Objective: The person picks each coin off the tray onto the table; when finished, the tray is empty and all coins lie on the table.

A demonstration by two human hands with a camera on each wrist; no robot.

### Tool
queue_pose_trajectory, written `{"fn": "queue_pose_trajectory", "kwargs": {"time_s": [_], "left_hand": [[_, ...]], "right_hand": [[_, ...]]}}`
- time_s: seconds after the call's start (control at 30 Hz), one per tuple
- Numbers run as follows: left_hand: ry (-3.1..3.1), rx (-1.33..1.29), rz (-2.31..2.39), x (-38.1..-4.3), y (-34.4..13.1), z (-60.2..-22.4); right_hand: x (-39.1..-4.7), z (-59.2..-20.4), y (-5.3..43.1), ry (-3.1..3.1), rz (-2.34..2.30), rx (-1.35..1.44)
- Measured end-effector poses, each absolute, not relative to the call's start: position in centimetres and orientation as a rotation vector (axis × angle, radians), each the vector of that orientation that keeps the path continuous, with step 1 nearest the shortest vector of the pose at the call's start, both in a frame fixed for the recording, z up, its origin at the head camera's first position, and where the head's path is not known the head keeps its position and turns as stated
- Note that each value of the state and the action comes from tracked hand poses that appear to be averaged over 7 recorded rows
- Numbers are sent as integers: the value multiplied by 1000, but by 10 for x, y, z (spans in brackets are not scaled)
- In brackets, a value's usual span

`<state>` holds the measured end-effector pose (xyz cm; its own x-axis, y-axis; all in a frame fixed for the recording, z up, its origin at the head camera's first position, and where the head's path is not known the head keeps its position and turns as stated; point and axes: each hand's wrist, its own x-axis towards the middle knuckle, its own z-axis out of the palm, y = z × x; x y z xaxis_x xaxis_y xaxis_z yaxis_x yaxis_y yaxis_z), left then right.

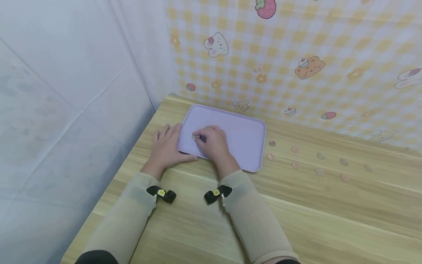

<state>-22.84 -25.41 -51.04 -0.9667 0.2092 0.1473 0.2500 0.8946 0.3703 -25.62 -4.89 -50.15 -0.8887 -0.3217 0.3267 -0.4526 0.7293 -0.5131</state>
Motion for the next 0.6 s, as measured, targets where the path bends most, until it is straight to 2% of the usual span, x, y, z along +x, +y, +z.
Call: {"fn": "queue_pose_trajectory", "kwargs": {"time_s": [0.23,0.6], "left_hand": [[-2953,-353,-621,-226,-251,-511],[-2940,-349,-624,-223,-251,-515]], "right_hand": [[-254,-502,-45,-2679,961,608],[-252,-504,-40,-2535,1396,407]]}}
